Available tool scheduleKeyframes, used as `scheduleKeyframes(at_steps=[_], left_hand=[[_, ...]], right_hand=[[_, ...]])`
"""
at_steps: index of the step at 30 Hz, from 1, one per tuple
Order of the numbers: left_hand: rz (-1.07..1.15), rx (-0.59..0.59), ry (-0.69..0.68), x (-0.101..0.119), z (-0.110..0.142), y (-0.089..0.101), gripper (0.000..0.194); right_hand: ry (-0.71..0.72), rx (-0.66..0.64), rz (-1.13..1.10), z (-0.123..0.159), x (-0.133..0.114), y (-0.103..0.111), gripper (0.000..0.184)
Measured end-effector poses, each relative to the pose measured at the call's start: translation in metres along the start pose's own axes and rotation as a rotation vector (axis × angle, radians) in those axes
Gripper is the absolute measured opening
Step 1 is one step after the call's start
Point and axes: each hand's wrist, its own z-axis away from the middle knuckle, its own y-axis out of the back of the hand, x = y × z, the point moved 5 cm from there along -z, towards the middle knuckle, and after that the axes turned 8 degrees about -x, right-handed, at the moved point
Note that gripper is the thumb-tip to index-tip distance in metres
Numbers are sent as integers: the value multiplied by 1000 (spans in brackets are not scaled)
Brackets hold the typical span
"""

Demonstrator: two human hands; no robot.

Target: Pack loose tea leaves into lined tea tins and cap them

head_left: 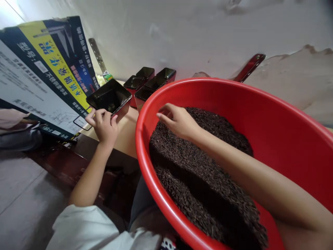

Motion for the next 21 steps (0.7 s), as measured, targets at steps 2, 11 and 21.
scheduleKeyframes(at_steps=[2,11,21], left_hand=[[9,84,-111,9,6,20,13],[14,259,-664,48,36,51,22],[104,312,-985,95,50,66,27]], right_hand=[[-29,83,-227,-9,3,1,32],[-149,-103,-775,-37,-9,-21,27],[-89,69,-516,19,9,4,31]])
